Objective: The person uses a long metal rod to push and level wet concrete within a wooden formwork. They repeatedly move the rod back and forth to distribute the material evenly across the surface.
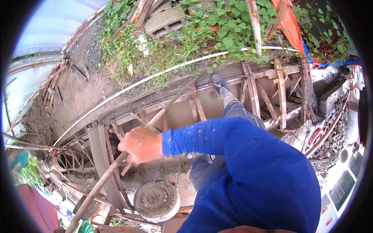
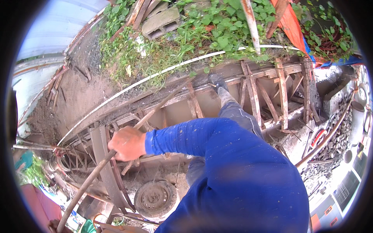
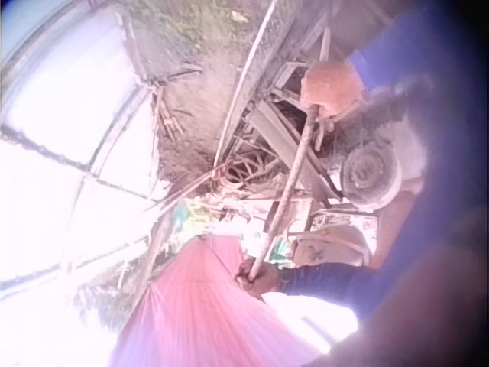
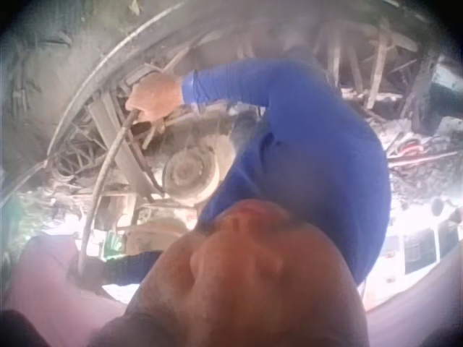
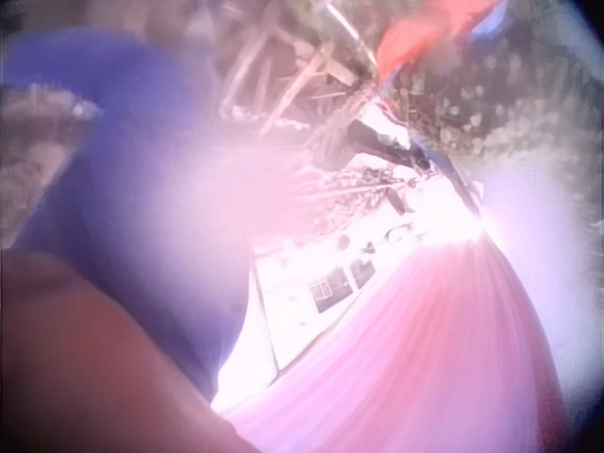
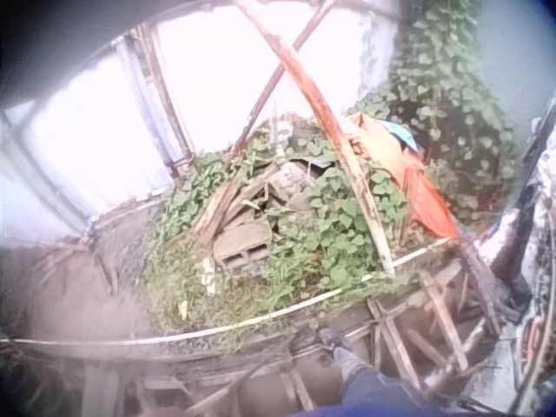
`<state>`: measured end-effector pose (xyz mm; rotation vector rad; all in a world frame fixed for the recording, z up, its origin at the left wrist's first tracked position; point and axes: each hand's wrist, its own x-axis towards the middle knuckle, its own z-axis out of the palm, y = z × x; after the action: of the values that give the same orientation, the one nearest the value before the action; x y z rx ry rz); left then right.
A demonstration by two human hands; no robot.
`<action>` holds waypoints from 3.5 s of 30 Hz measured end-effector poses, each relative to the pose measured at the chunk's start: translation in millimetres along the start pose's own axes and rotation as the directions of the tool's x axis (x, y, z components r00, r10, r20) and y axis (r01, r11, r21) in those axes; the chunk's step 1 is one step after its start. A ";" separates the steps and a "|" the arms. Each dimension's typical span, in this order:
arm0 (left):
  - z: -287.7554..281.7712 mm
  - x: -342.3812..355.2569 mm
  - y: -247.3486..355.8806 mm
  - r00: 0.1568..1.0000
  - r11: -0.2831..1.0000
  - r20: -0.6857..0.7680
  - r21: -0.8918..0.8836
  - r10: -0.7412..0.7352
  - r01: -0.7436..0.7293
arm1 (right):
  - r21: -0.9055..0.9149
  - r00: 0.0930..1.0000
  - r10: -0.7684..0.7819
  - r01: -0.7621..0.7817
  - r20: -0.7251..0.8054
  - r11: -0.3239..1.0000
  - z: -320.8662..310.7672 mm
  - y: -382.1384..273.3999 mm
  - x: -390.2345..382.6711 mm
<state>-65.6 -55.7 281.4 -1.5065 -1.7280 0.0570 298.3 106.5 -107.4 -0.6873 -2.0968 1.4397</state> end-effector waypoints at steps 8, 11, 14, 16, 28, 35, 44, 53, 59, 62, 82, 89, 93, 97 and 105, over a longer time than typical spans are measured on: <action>40.0 12.0 246.4 0.839 0.152 0.542 -0.835 0.058 0.529 | -0.119 0.952 0.292 -0.281 0.091 0.952 -22.1 165.1 -51.8; 71.9 3.6 375.8 0.748 0.221 0.662 -0.737 0.043 0.639 | -0.203 0.883 0.443 -0.411 0.152 0.889 -43.3 251.3 -87.9; 92.0 -2.7 426.9 0.736 0.261 0.594 -0.804 0.324 0.534 | -0.258 0.807 0.547 -0.492 0.223 0.831 -60.1 308.6 -109.0; 99.3 -7.3 449.0 0.736 0.240 0.595 -0.804 0.323 0.544 | -0.287 0.802 0.572 -0.514 0.174 0.808 -67.6 324.5 -121.4; 203.2 -27.2 472.2 0.484 -0.084 0.875 -0.481 0.015 0.873 | -0.396 0.753 0.640 -0.548 0.150 0.737 -87.8 370.4 -110.1; 186.7 -33.7 472.1 0.591 0.094 0.796 -0.603 0.132 0.792 | -0.408 0.730 0.650 -0.538 0.213 0.738 -81.8 369.7 -113.2; 156.4 -80.4 428.3 0.803 0.018 0.507 -0.849 0.313 0.528 | -0.522 0.757 0.617 -0.445 0.213 0.727 -62.0 325.5 -128.1; 140.2 -84.2 391.8 0.890 -0.035 0.330 -0.933 0.316 0.358 | -0.456 0.802 0.446 -0.594 -0.397 0.663 23.8 282.2 -153.7; 116.9 -78.6 363.7 0.887 0.058 0.445 -0.896 0.127 0.441 | -0.386 0.846 0.514 -0.525 -0.140 0.759 34.5 240.4 -99.1; 108.1 -52.0 383.8 0.831 0.134 0.513 -0.858 0.214 0.496 | -0.372 0.867 0.491 -0.486 -0.088 0.791 17.4 250.8 -100.7; 180.5 -29.8 600.2 0.695 -0.037 0.662 -0.716 0.282 0.697 | -0.541 0.658 0.752 -0.619 0.038 0.569 -166.9 354.2 -182.5; 182.7 -49.9 614.3 0.657 -0.022 0.658 -0.700 0.368 0.714 | -0.543 0.659 0.740 -0.674 -0.133 0.502 -179.6 355.7 -228.2; 174.1 -19.5 547.3 0.605 0.057 0.762 -0.632 0.231 0.773 | -0.458 0.752 0.631 -0.636 -0.188 0.621 -158.3 311.8 -195.2; 157.3 42.4 444.1 0.902 -0.044 0.382 -0.916 0.203 0.398 | -0.336 0.836 0.542 -0.536 -0.083 0.775 -145.2 226.2 -117.6; 115.1 70.3 425.1 0.923 0.233 0.343 -0.925 0.176 0.300 | -0.183 0.887 0.459 -0.461 -0.057 0.869 -117.7 222.8 -64.3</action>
<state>211.8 176.5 20.4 -2.4285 -2.2945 -1.1055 450.8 215.1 -287.9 -1.3456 -2.1736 1.4676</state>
